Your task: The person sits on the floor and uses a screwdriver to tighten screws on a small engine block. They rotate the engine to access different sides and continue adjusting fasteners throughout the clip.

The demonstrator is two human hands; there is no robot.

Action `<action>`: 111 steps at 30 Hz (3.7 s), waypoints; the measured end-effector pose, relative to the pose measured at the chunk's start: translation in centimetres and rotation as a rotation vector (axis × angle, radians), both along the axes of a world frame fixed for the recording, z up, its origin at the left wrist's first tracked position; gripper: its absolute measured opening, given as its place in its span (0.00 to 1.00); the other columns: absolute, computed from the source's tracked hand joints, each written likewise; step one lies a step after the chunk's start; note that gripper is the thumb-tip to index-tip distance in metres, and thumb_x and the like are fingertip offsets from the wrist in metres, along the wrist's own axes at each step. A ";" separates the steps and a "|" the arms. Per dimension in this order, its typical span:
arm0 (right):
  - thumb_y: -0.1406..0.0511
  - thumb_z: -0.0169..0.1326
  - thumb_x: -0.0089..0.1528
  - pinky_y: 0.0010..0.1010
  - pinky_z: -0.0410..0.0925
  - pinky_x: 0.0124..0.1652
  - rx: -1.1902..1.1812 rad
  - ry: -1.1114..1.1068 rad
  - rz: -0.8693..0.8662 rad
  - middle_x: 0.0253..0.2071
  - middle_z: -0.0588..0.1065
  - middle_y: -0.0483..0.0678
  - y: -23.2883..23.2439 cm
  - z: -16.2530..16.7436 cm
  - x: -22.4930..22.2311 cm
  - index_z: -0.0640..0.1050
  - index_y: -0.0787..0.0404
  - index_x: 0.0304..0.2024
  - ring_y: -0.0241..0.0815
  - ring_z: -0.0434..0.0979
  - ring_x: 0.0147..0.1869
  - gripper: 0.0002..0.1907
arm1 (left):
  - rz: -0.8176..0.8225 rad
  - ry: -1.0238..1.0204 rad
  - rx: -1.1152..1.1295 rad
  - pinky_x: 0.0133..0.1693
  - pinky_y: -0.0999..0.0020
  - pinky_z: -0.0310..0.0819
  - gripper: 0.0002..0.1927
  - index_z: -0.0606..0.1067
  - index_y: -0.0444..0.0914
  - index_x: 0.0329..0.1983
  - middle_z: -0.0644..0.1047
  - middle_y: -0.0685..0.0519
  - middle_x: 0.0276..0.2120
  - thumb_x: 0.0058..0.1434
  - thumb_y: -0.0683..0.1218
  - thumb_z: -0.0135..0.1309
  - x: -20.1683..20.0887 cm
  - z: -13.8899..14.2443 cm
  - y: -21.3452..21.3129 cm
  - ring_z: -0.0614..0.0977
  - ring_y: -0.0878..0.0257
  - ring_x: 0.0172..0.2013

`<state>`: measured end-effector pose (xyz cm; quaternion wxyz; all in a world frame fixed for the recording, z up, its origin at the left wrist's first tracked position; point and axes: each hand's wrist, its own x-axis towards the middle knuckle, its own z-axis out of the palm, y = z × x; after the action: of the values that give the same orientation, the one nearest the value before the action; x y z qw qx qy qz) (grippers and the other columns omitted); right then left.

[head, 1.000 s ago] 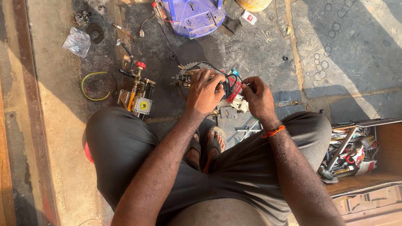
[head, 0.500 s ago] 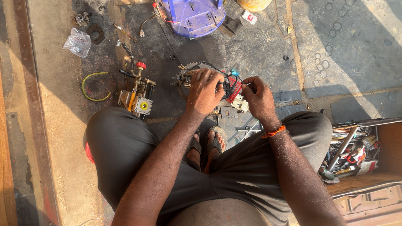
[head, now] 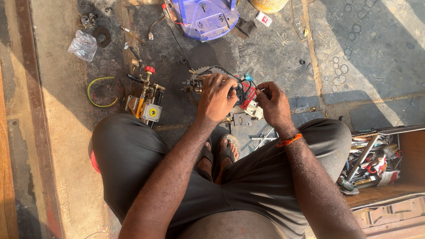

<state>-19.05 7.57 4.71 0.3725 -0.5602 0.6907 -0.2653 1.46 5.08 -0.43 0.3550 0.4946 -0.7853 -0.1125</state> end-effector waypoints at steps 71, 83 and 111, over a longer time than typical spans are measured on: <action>0.61 0.53 0.71 0.29 0.75 0.40 0.005 0.021 -0.004 0.34 0.80 0.47 0.0 -0.1 -0.2 0.76 0.63 0.53 0.33 0.81 0.39 0.13 | -0.047 0.103 0.034 0.62 0.42 0.65 0.15 0.70 0.42 0.46 0.73 0.50 0.46 0.62 0.46 0.64 0.4 1.1 0.0 0.74 0.49 0.57; 0.62 0.53 0.71 0.30 0.76 0.42 0.014 0.015 -0.011 0.36 0.80 0.47 0.1 -0.3 -0.2 0.76 0.64 0.53 0.33 0.82 0.40 0.13 | -0.051 0.115 0.065 0.63 0.44 0.66 0.14 0.70 0.42 0.46 0.73 0.50 0.46 0.64 0.46 0.63 0.5 0.9 -0.1 0.74 0.50 0.57; 0.61 0.52 0.71 0.30 0.76 0.43 0.024 0.017 -0.006 0.37 0.80 0.48 0.1 -0.5 -0.3 0.76 0.63 0.53 0.34 0.82 0.41 0.13 | -0.042 0.107 0.076 0.63 0.42 0.65 0.14 0.71 0.42 0.46 0.74 0.50 0.46 0.64 0.47 0.63 0.1 0.7 0.1 0.74 0.48 0.58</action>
<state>-19.34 7.70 4.19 0.3723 -0.5558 0.6988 -0.2533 1.60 5.17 0.26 0.3750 0.4842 -0.7706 -0.1760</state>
